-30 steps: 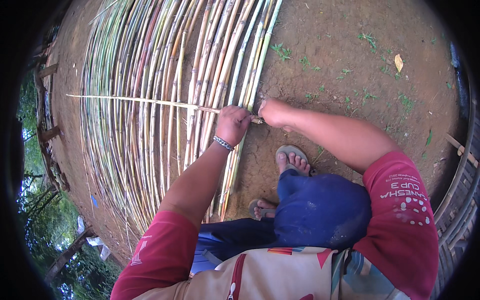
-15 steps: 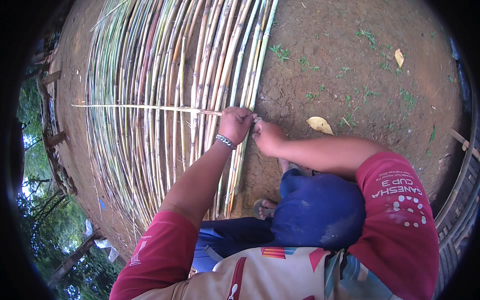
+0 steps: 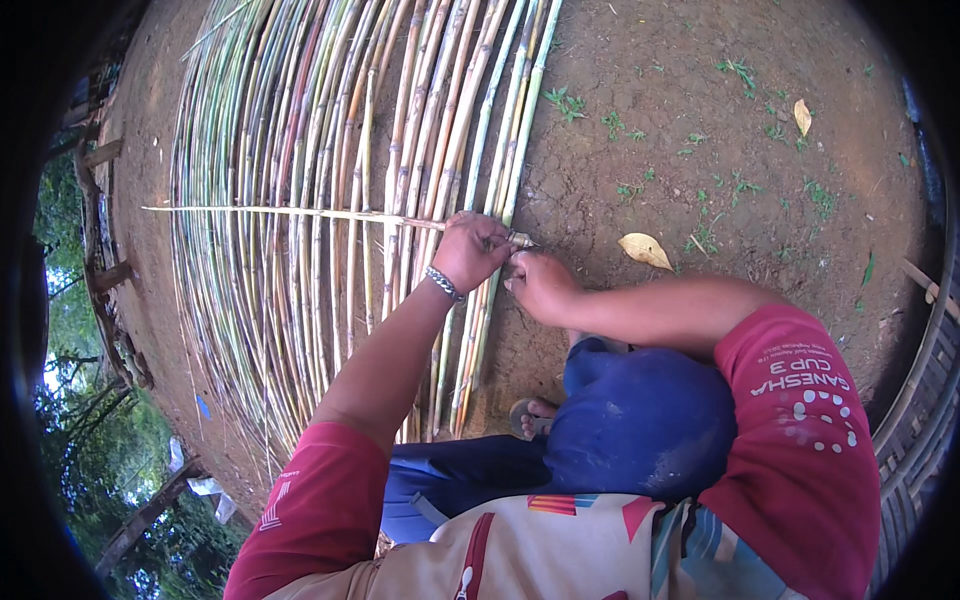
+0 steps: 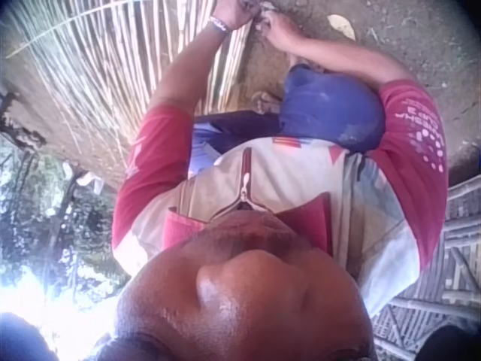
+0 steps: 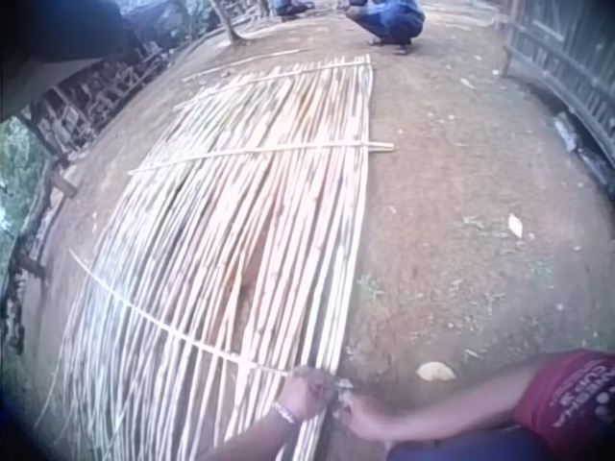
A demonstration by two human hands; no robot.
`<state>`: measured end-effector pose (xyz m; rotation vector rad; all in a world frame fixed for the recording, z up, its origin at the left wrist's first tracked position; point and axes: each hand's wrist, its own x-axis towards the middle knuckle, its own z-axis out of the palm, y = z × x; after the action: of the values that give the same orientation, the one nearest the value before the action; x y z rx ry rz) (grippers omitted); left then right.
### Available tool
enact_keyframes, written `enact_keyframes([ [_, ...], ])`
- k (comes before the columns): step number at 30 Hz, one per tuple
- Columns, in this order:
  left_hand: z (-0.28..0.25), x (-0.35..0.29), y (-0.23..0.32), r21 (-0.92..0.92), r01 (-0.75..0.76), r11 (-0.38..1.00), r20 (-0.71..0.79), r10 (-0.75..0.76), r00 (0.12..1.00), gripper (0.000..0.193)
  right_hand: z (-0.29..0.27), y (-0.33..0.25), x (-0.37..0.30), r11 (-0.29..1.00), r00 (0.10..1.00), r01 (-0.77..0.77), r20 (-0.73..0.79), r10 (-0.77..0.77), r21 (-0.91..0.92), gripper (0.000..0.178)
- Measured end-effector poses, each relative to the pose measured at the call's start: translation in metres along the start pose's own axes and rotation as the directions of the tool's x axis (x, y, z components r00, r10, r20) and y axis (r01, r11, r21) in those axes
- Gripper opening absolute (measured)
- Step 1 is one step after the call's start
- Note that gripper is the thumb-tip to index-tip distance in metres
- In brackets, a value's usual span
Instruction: The person weaves thin bamboo strips into a larger mat structure laid out on the ground. They interlace the strips by hand and use pliers to tighten the connections between the bamboo pieces.
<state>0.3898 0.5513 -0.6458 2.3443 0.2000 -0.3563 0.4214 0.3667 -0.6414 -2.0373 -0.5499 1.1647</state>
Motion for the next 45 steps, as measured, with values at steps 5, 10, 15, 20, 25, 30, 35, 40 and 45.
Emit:
enact_keyframes([
  [5, 0.004, 0.003, -0.005, 0.082, -0.035, 0.996, 0.039, 0.032, 0.999, 0.014, 0.003, 0.013, 0.003, 0.993, 0.998, 0.053, 0.039, -0.057, 0.106, 0.024],
  [10, 0.006, 0.0, -0.005, 0.055, -0.037, 0.998, -0.001, 0.037, 0.999, 0.02, -0.018, 0.013, 0.024, 0.982, 0.98, 0.027, -0.198, 0.01, 0.186, 0.024],
  [15, 0.0, -0.002, -0.003, -0.056, 0.046, 0.997, 0.033, -0.044, 0.998, 0.034, -0.032, 0.002, 0.043, 0.988, 0.995, 0.094, -0.05, -0.088, 0.125, 0.021],
  [20, -0.001, 0.001, -0.004, -0.077, 0.056, 0.995, 0.062, -0.051, 0.997, 0.04, -0.036, 0.002, 0.048, 0.973, 0.986, 0.149, -0.052, -0.161, -0.178, 0.019],
  [25, 0.0, 0.002, -0.002, -0.079, 0.075, 0.994, 0.061, -0.071, 0.996, 0.042, -0.048, -0.001, 0.052, 0.982, 0.996, 0.081, 0.035, -0.077, -0.168, 0.017],
  [30, -0.002, 0.007, 0.0, -0.105, 0.103, 0.989, 0.116, -0.091, 0.989, 0.04, -0.052, 0.018, 0.072, 0.981, 0.99, 0.118, 0.092, -0.105, -0.153, 0.015],
  [35, 0.0, 0.007, -0.002, -0.109, 0.096, 0.989, 0.115, -0.083, 0.99, 0.039, -0.046, 0.024, 0.064, 0.888, 0.933, 0.345, 0.004, -0.361, -0.303, 0.009],
  [40, -0.001, 0.007, -0.001, -0.114, 0.119, 0.986, 0.115, -0.106, 0.988, 0.039, -0.052, 0.019, 0.057, 0.572, 0.759, 0.589, 0.148, -0.633, -0.572, 0.005],
  [45, -0.005, 0.006, 0.003, -0.124, 0.133, 0.983, 0.109, -0.119, 0.987, 0.039, -0.046, 0.011, 0.064, 0.446, 0.746, 0.608, 0.279, -0.605, -0.657, 0.013],
])
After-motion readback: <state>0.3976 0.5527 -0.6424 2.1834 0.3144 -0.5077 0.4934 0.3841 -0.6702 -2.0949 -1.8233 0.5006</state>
